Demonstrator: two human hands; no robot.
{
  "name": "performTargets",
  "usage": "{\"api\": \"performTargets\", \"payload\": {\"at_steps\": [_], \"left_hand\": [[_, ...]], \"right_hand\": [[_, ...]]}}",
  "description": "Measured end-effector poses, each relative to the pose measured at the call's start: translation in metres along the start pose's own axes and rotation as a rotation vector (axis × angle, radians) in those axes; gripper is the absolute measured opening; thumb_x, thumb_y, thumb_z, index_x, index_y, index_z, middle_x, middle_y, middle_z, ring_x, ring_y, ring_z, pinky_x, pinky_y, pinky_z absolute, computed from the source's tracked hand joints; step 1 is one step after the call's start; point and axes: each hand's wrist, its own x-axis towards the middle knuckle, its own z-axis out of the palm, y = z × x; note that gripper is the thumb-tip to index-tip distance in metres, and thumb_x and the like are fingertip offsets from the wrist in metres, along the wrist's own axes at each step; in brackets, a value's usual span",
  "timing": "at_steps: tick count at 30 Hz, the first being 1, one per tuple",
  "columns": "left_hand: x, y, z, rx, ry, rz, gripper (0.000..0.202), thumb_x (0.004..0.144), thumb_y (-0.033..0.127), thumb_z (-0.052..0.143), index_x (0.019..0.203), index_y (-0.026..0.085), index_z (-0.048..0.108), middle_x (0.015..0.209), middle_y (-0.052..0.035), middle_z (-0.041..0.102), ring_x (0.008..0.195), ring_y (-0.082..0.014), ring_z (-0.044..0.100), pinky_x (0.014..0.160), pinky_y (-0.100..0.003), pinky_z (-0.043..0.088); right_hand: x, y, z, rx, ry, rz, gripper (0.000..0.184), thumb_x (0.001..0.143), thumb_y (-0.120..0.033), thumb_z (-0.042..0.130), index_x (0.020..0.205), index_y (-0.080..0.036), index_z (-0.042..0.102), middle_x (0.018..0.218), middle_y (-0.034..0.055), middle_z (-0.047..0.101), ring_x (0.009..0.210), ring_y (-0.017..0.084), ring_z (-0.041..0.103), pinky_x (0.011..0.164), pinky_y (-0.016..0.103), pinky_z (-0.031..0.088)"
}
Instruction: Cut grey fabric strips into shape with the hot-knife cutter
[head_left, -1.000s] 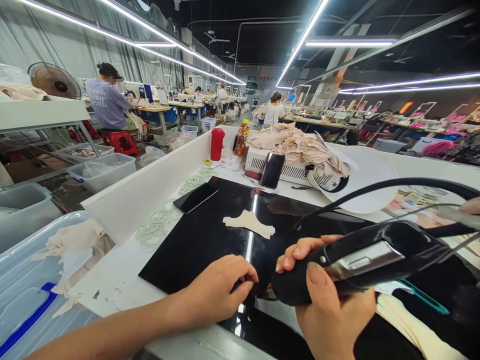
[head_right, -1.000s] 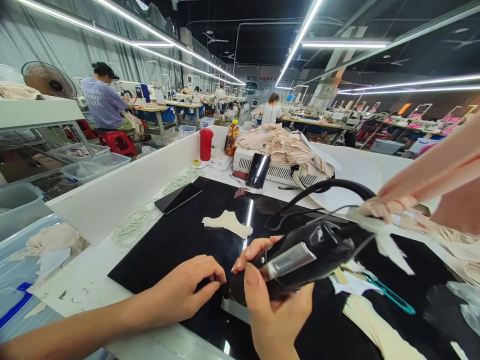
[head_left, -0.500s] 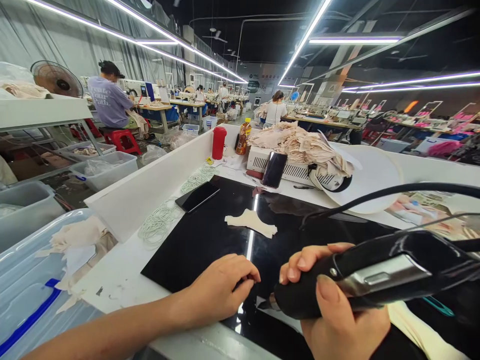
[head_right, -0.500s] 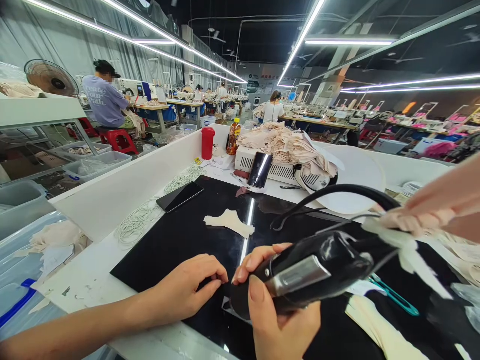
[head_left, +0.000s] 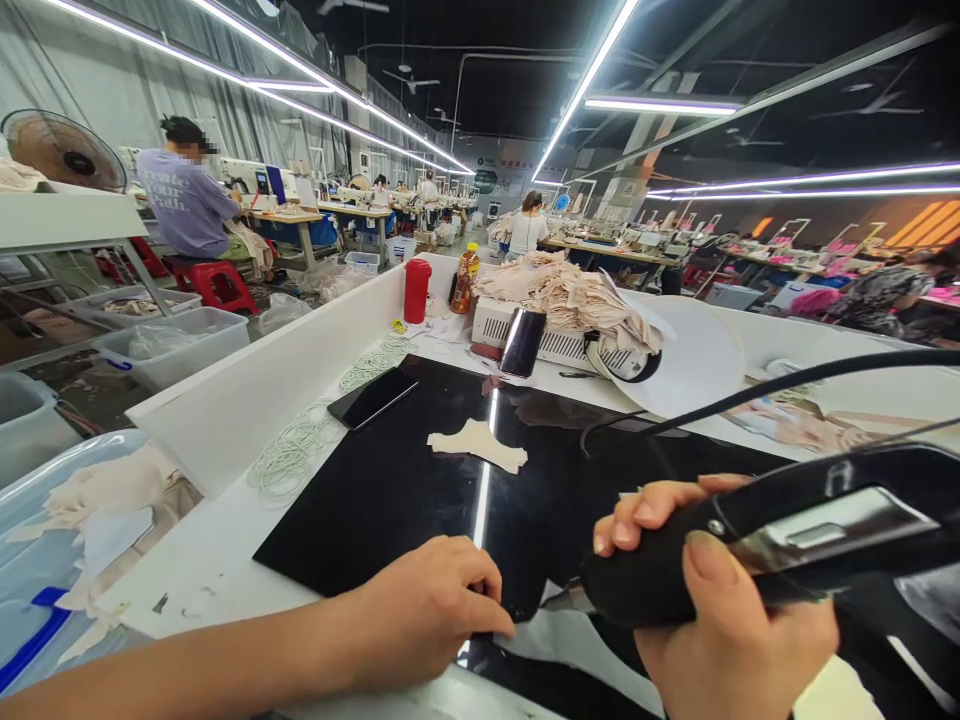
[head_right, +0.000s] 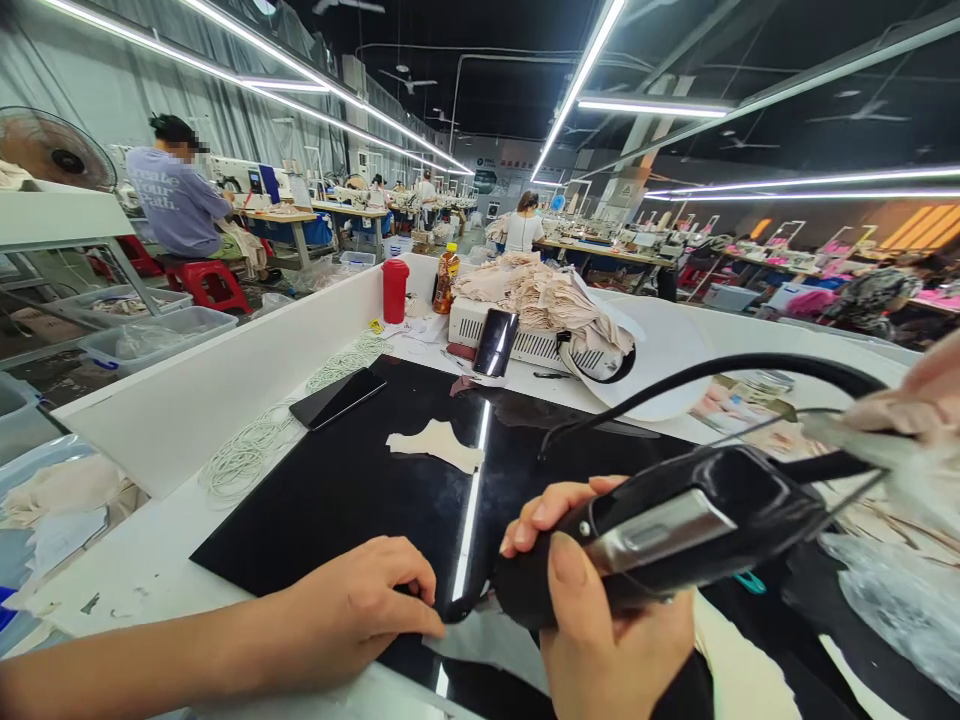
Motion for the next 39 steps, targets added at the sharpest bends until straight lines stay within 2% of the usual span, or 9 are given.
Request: {"api": "performTargets", "payload": {"at_steps": [3,6,9,12,17,22,28,34,39], "left_hand": [[0.009,0.0,-0.008,-0.022,-0.048,0.04,0.033,0.091,0.0,0.056,0.109,0.021,0.073,0.11,-0.005,0.069,0.097,-0.0186,0.067,0.089,-0.03,0.052],[0.027,-0.003,-0.017,-0.112,-0.075,0.051,0.025,0.096,0.009,0.063,0.118,0.02,0.068,0.115,-0.0064,0.071,0.107,-0.0211,0.066,0.098,-0.033,0.051],[0.045,-0.009,-0.02,-0.254,-0.143,0.093,0.043,0.09,0.018,0.078,0.129,0.019,0.061,0.125,-0.0078,0.07,0.121,-0.024,0.061,0.108,-0.036,0.046],[0.056,-0.016,-0.016,-0.341,-0.203,0.152,0.054,0.088,0.03,0.082,0.134,0.019,0.058,0.131,-0.0103,0.068,0.129,-0.0263,0.057,0.111,-0.037,0.044],[0.062,-0.024,-0.01,-0.391,-0.25,0.169,0.063,0.08,0.046,0.087,0.128,0.018,0.06,0.126,-0.0127,0.068,0.126,-0.0293,0.06,0.11,-0.039,0.043],[0.062,-0.022,-0.011,-0.352,-0.25,0.17,0.066,0.078,0.048,0.088,0.131,0.021,0.059,0.13,-0.0109,0.068,0.128,-0.0291,0.059,0.113,-0.039,0.04],[0.062,-0.021,-0.009,-0.328,-0.253,0.169,0.07,0.075,0.048,0.09,0.134,0.024,0.059,0.129,-0.0103,0.07,0.126,-0.0303,0.062,0.111,-0.039,0.041],[0.061,-0.022,-0.009,-0.301,-0.249,0.194,0.076,0.074,0.047,0.091,0.138,0.025,0.057,0.128,-0.0085,0.069,0.129,-0.0296,0.06,0.112,-0.038,0.041],[0.06,-0.021,-0.01,-0.245,-0.226,0.202,0.08,0.069,0.045,0.095,0.136,0.022,0.058,0.136,-0.0119,0.065,0.132,-0.0327,0.058,0.113,-0.04,0.042]], "right_hand": [[0.005,-0.003,-0.009,-0.029,0.043,-0.016,0.033,0.077,-0.027,0.084,0.103,-0.025,0.063,0.071,-0.0021,0.065,0.057,0.017,0.06,0.047,0.032,0.057],[0.004,0.0,-0.016,-0.043,0.048,-0.019,0.032,0.078,-0.027,0.083,0.104,-0.025,0.063,0.073,-0.0021,0.066,0.058,0.017,0.061,0.048,0.032,0.058],[0.0,0.005,-0.019,-0.05,0.019,-0.022,0.03,0.082,-0.028,0.081,0.106,-0.026,0.062,0.076,-0.0021,0.066,0.06,0.017,0.062,0.05,0.032,0.058],[-0.003,0.01,-0.02,-0.047,-0.011,-0.028,0.03,0.086,-0.028,0.079,0.11,-0.027,0.062,0.079,-0.0022,0.066,0.063,0.016,0.063,0.053,0.032,0.059],[-0.005,0.017,-0.021,-0.026,-0.04,-0.023,0.03,0.088,-0.027,0.078,0.113,-0.028,0.061,0.083,-0.0024,0.065,0.065,0.016,0.063,0.057,0.033,0.058],[-0.007,0.02,-0.02,0.0,-0.062,-0.007,0.029,0.089,-0.024,0.076,0.113,-0.028,0.061,0.084,-0.0023,0.065,0.066,0.016,0.063,0.059,0.034,0.058],[-0.008,0.02,-0.021,-0.066,-0.045,-0.019,0.027,0.089,-0.023,0.075,0.112,-0.028,0.06,0.081,-0.0011,0.065,0.067,0.017,0.062,0.058,0.037,0.058],[-0.011,0.011,-0.017,-0.009,-0.051,0.022,0.028,0.087,-0.028,0.077,0.109,-0.027,0.061,0.077,-0.0019,0.064,0.063,0.016,0.06,0.053,0.033,0.057],[-0.015,0.013,-0.019,-0.018,-0.117,0.038,0.028,0.089,-0.028,0.075,0.113,-0.029,0.059,0.08,-0.0017,0.063,0.066,0.017,0.061,0.059,0.036,0.059]]}}
